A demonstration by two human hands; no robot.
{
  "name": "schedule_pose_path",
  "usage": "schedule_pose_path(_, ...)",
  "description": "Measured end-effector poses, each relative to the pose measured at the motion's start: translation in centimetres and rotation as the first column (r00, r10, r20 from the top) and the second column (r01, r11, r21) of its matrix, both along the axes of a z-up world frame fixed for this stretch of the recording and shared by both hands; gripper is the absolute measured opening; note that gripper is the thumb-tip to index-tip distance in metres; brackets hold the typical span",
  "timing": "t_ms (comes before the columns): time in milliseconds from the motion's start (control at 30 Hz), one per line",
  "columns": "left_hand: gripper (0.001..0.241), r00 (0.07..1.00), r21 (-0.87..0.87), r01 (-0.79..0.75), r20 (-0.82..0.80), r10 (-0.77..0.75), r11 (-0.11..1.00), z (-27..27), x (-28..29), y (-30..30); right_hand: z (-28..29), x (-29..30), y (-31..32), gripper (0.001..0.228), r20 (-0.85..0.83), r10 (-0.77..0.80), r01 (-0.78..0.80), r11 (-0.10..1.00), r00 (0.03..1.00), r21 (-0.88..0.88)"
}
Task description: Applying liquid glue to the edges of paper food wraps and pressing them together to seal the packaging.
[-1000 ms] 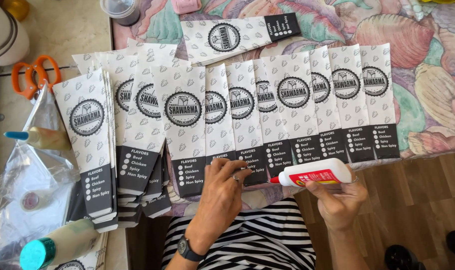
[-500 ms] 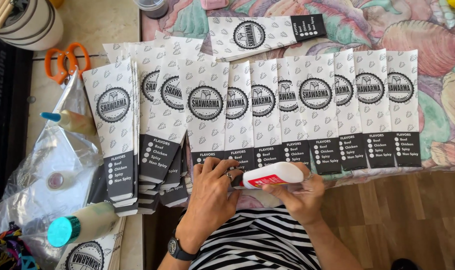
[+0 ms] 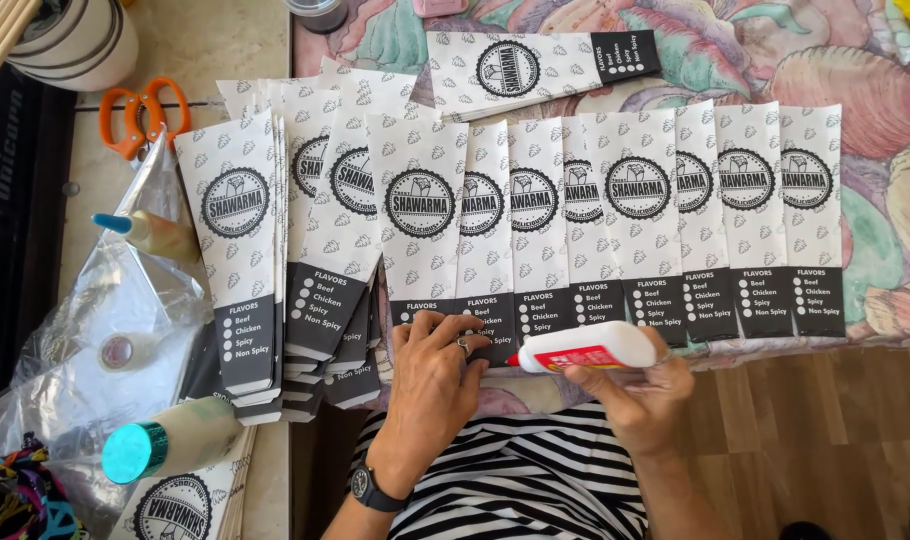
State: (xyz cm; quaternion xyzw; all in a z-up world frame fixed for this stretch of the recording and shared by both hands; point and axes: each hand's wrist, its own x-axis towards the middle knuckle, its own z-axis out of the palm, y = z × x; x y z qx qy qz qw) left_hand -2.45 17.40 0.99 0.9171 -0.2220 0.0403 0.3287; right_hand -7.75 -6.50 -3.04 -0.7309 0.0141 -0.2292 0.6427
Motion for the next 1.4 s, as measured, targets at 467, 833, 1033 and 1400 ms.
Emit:
schedule_pose_path(467, 0.041, 0.998, -0.002, 0.061, 0.036, -0.061, 0.998, -0.6, 0.1, 0.7, 1.7, 0.4, 1.3, 0.026, -0.059, 0.037, -0.036, 0.999, 0.998, 0.013)
schedule_pose_path(833, 0.010, 0.991, 0.228, -0.099, 0.107, 0.076, 0.969, 0.8, -1.0, 5.5, 1.6, 1.7, 4.4, 0.030, -0.035, 0.033, -0.032, 0.999, 0.999, 0.040)
schedule_pose_path(1033, 0.025, 0.997, 0.151, -0.082, 0.020, 0.080, 0.985, 0.8, -1.5, 6.2, 2.2, 2.4, 7.1, 0.031, -0.112, 0.202, -0.205, 0.979, 0.973, -0.014)
schedule_pose_path(1400, 0.037, 0.996, 0.087, -0.017, -0.087, 0.025, 0.996, 1.3, -1.3, 7.0, 2.3, 3.3, 10.0, 0.038, -0.077, 0.284, -0.286, 0.958, 0.956, -0.026)
